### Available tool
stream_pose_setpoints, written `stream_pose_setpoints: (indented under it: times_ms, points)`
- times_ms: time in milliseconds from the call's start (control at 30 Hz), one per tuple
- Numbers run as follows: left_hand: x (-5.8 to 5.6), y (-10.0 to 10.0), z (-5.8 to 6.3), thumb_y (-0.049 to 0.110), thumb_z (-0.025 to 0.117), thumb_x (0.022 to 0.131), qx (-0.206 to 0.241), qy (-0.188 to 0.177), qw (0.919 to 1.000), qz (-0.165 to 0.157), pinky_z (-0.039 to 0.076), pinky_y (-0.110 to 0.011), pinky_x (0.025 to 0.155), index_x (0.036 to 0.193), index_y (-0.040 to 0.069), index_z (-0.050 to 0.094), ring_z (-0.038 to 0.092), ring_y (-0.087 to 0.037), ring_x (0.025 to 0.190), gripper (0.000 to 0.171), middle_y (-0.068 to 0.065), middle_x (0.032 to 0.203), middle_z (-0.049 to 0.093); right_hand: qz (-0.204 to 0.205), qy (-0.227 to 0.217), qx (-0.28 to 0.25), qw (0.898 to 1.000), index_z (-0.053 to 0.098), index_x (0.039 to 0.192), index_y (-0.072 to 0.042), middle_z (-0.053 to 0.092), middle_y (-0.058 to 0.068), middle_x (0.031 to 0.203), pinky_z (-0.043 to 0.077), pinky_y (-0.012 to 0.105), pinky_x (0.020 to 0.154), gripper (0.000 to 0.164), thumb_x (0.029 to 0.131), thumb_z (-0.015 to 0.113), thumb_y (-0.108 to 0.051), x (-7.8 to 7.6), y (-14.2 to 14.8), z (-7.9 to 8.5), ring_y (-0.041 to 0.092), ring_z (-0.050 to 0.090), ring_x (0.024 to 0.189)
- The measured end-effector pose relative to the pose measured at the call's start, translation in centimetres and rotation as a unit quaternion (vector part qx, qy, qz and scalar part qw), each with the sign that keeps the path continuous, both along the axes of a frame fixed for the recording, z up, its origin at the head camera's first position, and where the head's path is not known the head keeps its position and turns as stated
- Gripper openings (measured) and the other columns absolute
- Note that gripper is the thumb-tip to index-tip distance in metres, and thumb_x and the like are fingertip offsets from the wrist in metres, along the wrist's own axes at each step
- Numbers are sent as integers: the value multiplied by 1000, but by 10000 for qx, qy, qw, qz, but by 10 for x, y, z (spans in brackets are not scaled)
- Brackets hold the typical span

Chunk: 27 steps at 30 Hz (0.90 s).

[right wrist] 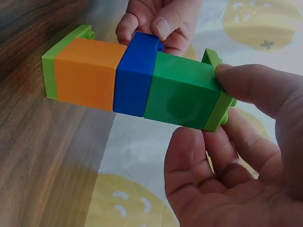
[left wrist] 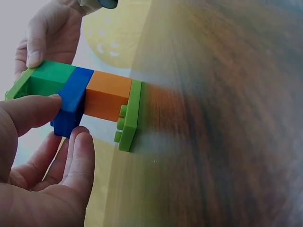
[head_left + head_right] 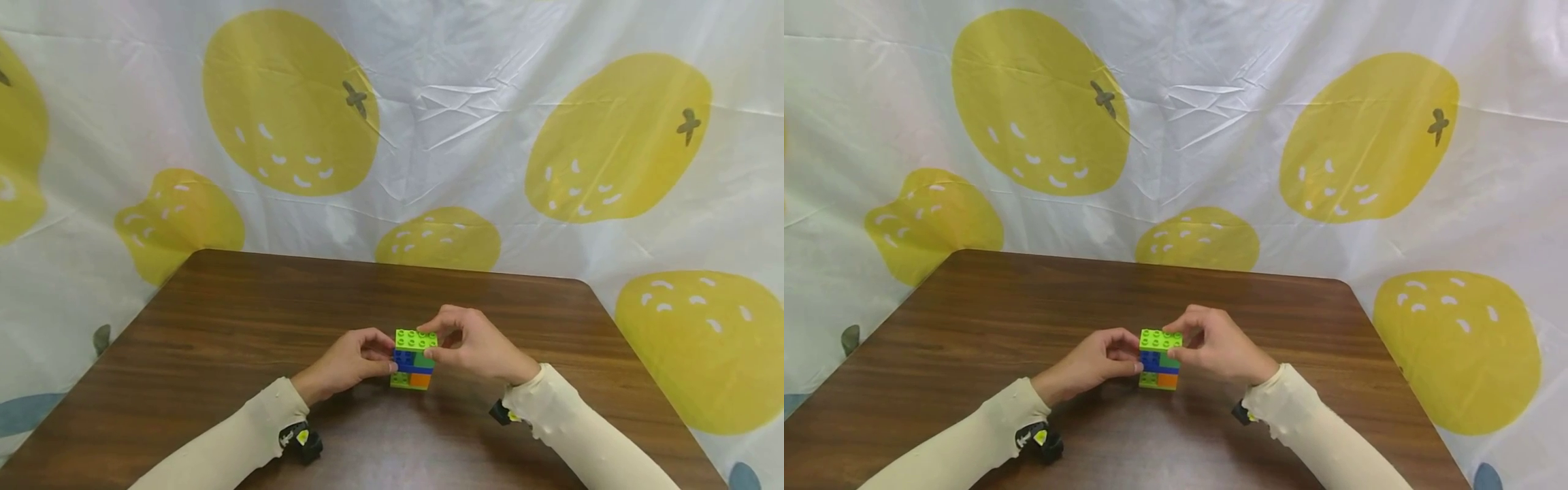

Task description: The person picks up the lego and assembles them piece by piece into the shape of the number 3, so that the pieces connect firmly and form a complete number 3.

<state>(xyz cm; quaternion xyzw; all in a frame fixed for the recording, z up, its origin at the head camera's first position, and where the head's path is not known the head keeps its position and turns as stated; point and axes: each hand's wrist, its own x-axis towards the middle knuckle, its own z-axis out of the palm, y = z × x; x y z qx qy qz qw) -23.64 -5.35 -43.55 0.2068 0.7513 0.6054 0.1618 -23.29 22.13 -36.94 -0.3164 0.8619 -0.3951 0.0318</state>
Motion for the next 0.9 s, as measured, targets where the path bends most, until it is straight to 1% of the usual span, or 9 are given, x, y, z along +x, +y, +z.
stream_pose_setpoints:
  times_ms: [200, 633, 767, 900]
  points:
    - [0, -1, -1, 15, 81, 94, 26, -66, 10000, -5, 62, -37, 92, 124, 1, 66, 74, -21, 105, 37, -14, 123, 71, -28, -21, 17, 10000, 77, 124, -15, 68, 0, 98, 63, 31, 80, 36, 90, 86, -22, -1, 1, -4, 18, 70, 86]
    - [-1, 1, 0, 16, 82, 94, -26, 32, 10000, -19, 63, -38, 91, 123, 3, 66, 75, -23, 107, 36, -14, 122, 72, -38, -155, -211, 9997, 75, 125, -14, 67, 6, 98, 64, 32, 81, 35, 92, 85, -20, 0, 3, -9, 19, 70, 85]
    - [0, 1, 0, 16, 82, 94, -41, 52, 10000, 10, 63, -38, 91, 123, 3, 67, 75, -22, 107, 35, -13, 122, 72, -43, -46, -310, 9995, 75, 126, -17, 69, 4, 101, 63, 30, 79, 35, 92, 84, -20, 0, 3, -12, 19, 68, 84]
    - [0, 0, 0, 16, 82, 94, -47, 98, 9999, 17, 63, -37, 91, 123, 3, 67, 75, -22, 106, 35, -14, 121, 72, -24, -46, -459, 9989, 74, 127, -19, 72, 1, 108, 63, 30, 79, 35, 93, 83, -20, 1, 3, -16, 19, 68, 87]
